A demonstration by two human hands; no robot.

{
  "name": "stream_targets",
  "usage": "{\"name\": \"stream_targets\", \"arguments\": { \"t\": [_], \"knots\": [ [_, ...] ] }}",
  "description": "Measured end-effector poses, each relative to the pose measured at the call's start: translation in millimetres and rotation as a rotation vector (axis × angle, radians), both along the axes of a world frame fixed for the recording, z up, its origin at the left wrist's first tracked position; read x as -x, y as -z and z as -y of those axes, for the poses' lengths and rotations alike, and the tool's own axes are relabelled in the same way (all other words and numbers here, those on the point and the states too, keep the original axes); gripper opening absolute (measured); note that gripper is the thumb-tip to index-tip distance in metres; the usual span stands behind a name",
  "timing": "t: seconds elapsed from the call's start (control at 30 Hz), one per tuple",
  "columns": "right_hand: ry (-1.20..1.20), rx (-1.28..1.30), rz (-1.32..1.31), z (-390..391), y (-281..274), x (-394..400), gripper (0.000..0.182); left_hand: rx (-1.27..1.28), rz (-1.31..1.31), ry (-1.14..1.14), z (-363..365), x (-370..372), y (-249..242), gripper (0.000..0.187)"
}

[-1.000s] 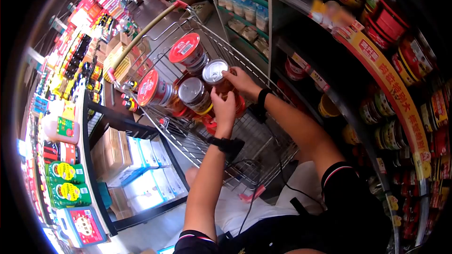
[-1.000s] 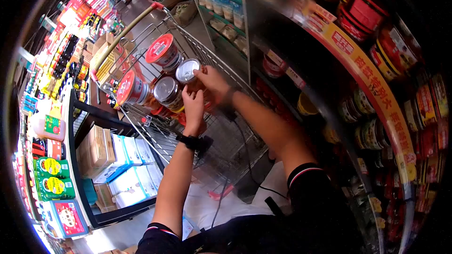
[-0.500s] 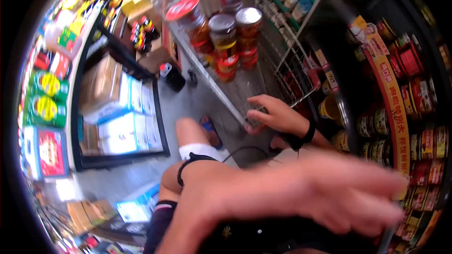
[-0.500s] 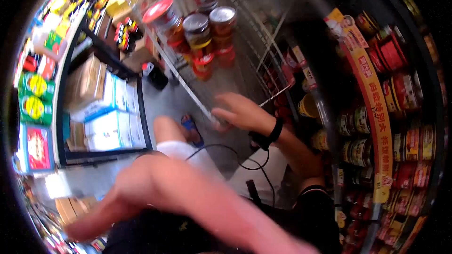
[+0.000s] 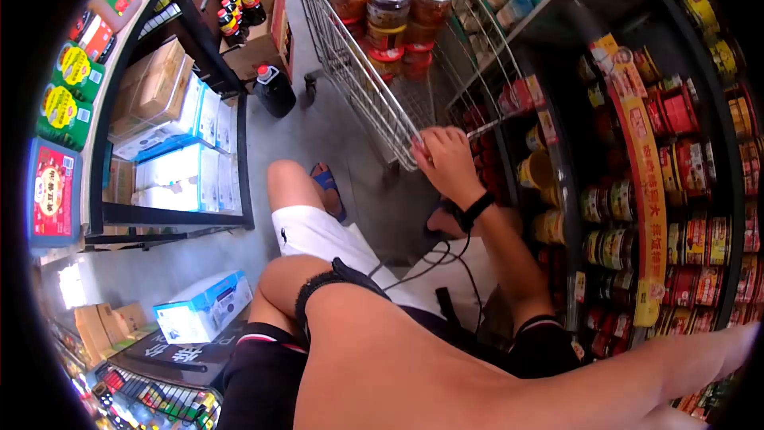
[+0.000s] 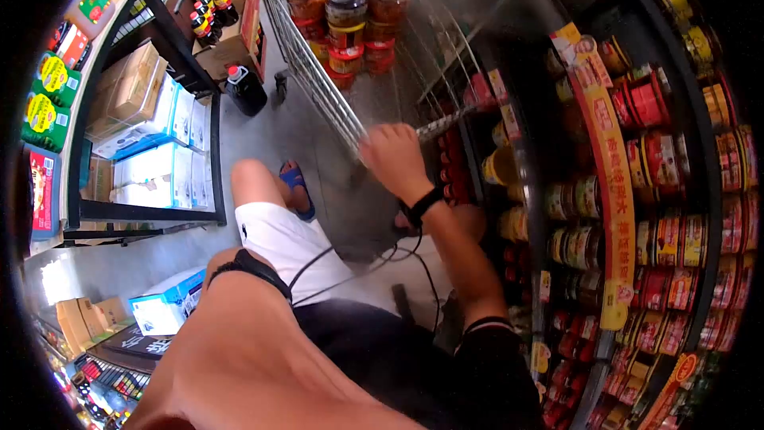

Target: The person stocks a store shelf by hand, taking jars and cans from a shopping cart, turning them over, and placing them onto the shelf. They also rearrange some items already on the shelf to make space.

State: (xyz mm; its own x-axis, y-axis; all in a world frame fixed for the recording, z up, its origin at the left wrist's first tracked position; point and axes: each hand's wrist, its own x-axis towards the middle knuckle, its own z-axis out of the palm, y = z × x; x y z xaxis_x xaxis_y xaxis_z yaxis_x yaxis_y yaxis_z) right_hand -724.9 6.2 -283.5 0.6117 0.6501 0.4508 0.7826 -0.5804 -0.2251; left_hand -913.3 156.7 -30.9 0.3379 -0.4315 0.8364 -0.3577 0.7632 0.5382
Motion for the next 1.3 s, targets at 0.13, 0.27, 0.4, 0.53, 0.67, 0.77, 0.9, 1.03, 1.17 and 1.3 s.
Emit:
{"name": "stream_targets", "arguments": {
  "t": [0.13,0.27,0.4,0.53,0.67,0.77,0.9,1.03,1.17,1.3],
  "knots": [
    [-0.006,-0.052,0.013,-2,8,-8,0.017,-0.108,0.02,-0.102,-11,6,0,0.024],
    [0.022,0.013,-0.046,7,-5,-9,0.014,-0.318,0.098,-0.316,-25,2,3,0.023],
    [0.006,-0.054,-0.019,15,-3,-7,0.016,-0.65,0.176,-0.597,-38,-7,9,0.021],
    [0.032,-0.055,-0.012,18,0,-4,0.018,-0.876,0.255,-0.745,-51,-4,28,0.02],
    [0.033,-0.061,-0.012,13,-2,-6,0.019,-1.016,0.342,-0.813,-56,-2,38,0.019],
    [0.027,-0.066,-0.015,16,-3,-10,0.019,-1.095,0.381,-0.87,-58,3,46,0.018],
    [0.037,-0.073,-0.043,19,6,-7,0.019,-1.209,0.418,-0.916,-62,13,48,0.018],
    [0.029,0.034,-0.091,22,5,-13,0.02,-1.325,0.46,-0.999,-66,29,39,0.018],
    [-0.014,-0.09,-0.049,24,10,-16,0.013,-1.489,0.519,-1.272,-45,38,41,0.019],
    [-0.028,-0.112,-0.032,24,4,-18,0.013,-0.926,0.148,-0.886,-6,-28,152,0.022]
  ]
}}
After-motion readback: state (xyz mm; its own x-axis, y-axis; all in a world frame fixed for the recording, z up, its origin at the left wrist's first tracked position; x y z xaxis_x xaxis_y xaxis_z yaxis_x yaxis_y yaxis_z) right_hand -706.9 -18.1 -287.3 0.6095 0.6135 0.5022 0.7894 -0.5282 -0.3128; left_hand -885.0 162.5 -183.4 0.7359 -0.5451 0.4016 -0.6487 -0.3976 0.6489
